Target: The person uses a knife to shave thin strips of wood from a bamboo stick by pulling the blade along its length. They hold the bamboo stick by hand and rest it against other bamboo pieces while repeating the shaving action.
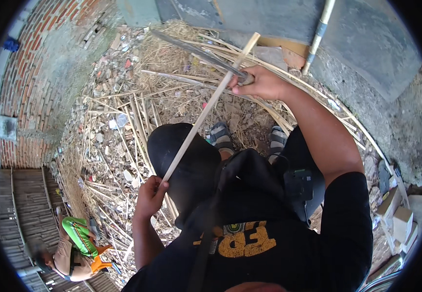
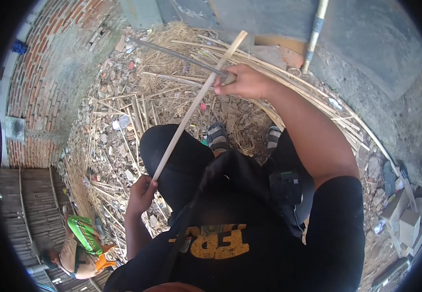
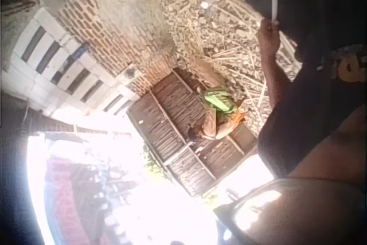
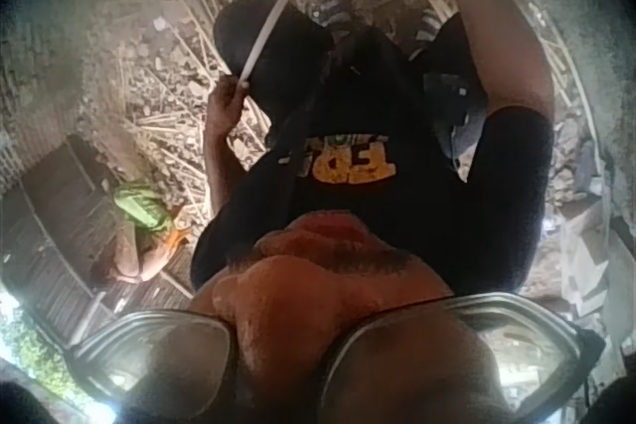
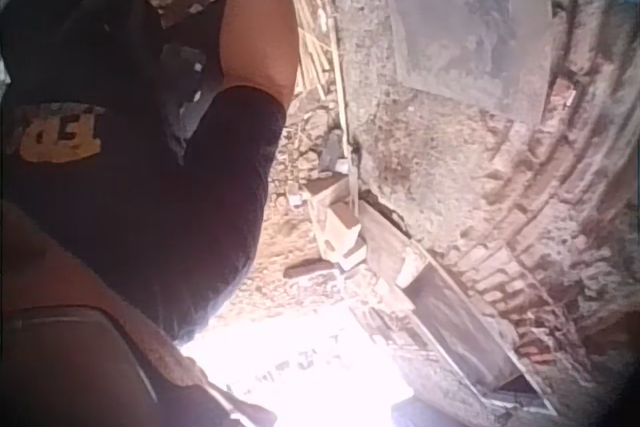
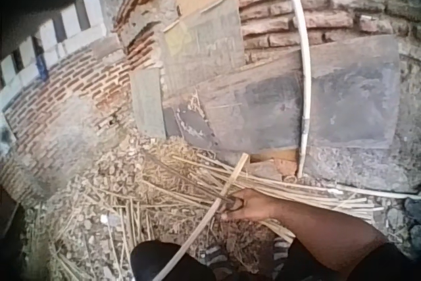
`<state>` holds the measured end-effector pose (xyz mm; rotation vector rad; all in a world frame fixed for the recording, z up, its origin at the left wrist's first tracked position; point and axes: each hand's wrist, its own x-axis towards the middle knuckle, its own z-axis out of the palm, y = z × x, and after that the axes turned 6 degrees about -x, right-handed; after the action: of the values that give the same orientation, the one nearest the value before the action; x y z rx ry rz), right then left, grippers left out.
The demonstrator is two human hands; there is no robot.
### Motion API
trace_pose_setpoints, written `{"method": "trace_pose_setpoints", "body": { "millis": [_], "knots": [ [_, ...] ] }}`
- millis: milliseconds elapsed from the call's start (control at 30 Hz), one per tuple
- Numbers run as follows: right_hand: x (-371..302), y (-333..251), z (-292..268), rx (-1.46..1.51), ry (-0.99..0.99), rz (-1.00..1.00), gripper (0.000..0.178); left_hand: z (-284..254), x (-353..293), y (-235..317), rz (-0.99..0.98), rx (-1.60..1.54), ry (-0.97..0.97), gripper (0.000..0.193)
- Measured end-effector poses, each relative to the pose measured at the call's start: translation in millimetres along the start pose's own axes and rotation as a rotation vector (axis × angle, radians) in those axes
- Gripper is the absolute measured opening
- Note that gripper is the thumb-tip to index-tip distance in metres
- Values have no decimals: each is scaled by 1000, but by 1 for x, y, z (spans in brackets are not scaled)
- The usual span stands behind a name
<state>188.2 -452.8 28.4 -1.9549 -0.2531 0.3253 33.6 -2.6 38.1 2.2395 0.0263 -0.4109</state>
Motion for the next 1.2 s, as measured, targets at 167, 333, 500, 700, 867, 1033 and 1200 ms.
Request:
{"method": "trace_pose_setpoints", "body": {
  "millis": [167,333,500,700,867,1033,1200],
  "knots": [
    [5,4,0,105,6,-25,28,0,-8,-3,19,55,41,26],
    [4,-4,1,216,-70,15,26,7,-8,29,62,143,2,24],
    [3,-2,0,407,-30,-55,26,11,-3,42,44,186,22,25],
    [0,-9,-2,483,-47,-13,26,12,-9,30,69,219,0,26],
    [-3,-8,-6,467,21,-16,27,1,-19,7,-133,-3,-55,42],
    [2,-1,-8,491,92,-35,25,-11,-41,-16,-206,247,-177,41],
    [5,4,-15,467,190,-55,23,-1,-46,-14,-230,162,-127,39]
  ]
}}
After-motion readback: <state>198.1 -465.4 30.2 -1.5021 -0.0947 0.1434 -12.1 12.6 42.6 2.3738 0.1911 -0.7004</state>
